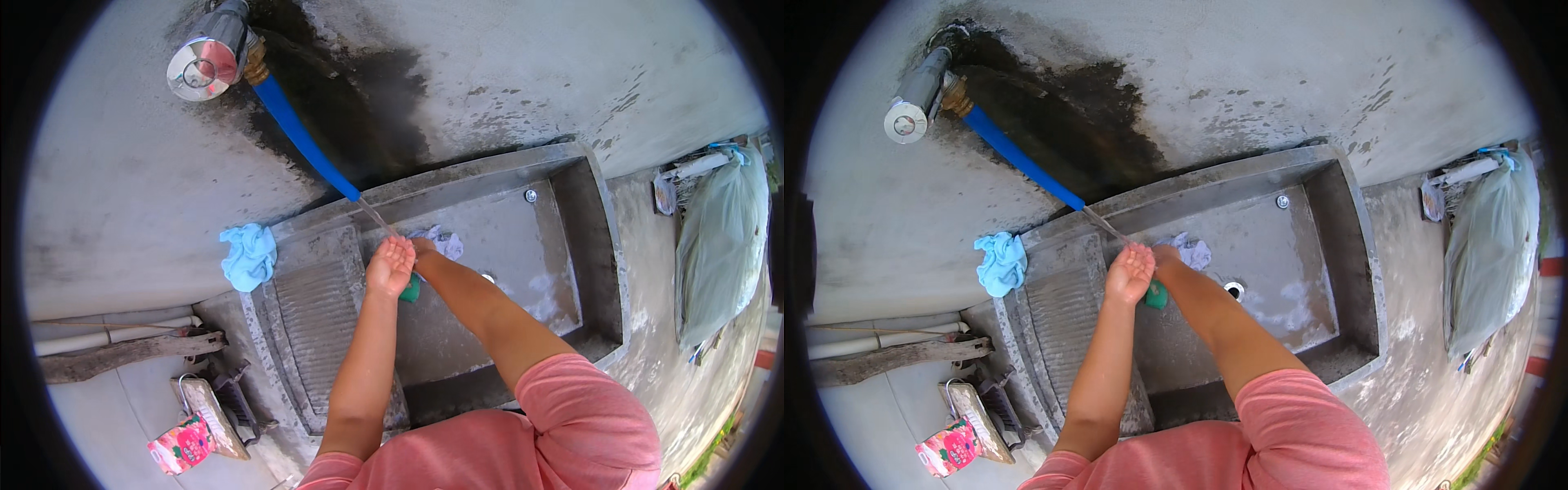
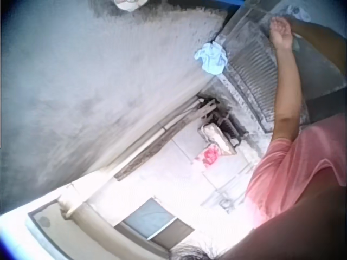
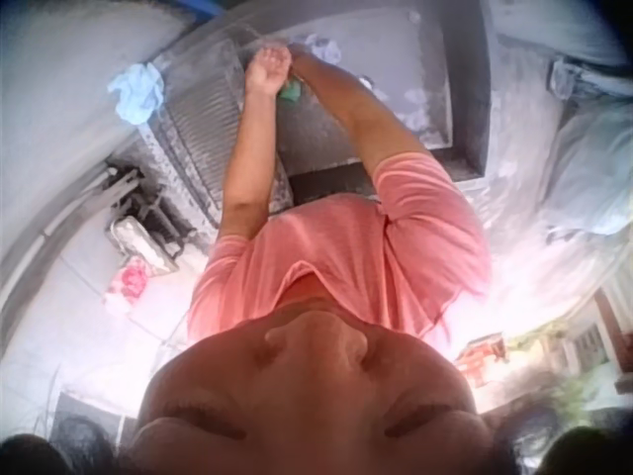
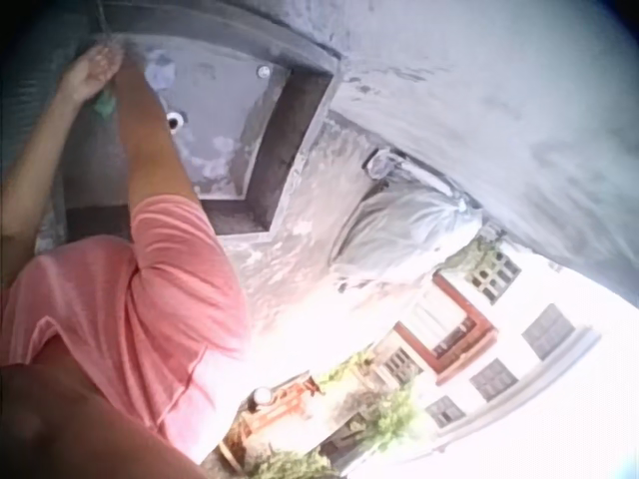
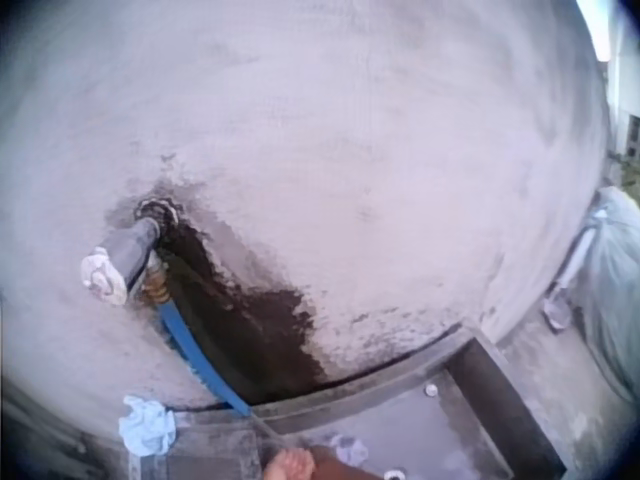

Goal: The person washes a piece of light blue clothing by hand in a concrete basin, rubbing it with a green soap bar and rinsing it under a stream of water before carrying it across a courtyard.

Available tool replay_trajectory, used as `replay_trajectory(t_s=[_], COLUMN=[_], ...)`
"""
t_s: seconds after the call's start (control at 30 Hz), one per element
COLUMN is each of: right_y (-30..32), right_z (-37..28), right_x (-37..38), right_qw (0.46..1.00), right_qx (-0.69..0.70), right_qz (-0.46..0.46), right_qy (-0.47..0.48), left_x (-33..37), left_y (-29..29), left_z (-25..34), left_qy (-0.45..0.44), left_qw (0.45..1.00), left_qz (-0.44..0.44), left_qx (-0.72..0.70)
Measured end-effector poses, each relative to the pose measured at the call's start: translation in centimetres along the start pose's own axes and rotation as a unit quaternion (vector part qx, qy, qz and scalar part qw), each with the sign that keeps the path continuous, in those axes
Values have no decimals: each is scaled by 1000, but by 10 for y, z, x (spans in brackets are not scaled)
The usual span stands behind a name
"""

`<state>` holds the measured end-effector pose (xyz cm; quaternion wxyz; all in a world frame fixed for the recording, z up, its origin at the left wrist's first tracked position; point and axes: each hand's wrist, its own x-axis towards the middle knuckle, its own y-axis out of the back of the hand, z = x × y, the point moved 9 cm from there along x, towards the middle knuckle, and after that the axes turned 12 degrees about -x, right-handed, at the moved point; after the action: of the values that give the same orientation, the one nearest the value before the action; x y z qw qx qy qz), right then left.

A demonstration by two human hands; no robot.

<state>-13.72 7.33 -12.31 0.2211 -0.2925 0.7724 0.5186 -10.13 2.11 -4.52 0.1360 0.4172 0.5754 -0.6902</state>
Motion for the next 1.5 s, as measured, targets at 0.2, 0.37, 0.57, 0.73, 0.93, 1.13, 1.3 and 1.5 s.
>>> replay_trajectory(t_s=[0.2,0.37,0.57,0.73,0.93,1.13,1.3,1.5], right_y=[2,6,4,7,2,-5,4,38], right_z=[-10,-16,-13,-14,-12,-8,-6,-3], right_x=[-1,-1,-4,-9,-11,-14,-23,-51], right_qw=[1000,999,999,998,995,991,994,979], right_qx=[-5,-21,-27,-45,-92,-130,-77,125], right_qz=[-14,-15,-5,3,-15,-20,42,148], right_qy=[25,25,26,36,38,31,69,64], left_x=[1,5,-14,-13,-103,-221,-48,46], left_y=[-3,-51,-80,-29,-91,-146,-61,42], left_z=[-9,-10,-28,-19,-69,-141,-54,46], left_qy=[-3,-18,49,51,85,-300,-323,-336], left_qw=[997,985,991,988,966,458,489,753], left_qz=[40,40,-24,30,-208,-554,-224,30], left_qx=[-65,-165,-124,-142,128,628,779,565])
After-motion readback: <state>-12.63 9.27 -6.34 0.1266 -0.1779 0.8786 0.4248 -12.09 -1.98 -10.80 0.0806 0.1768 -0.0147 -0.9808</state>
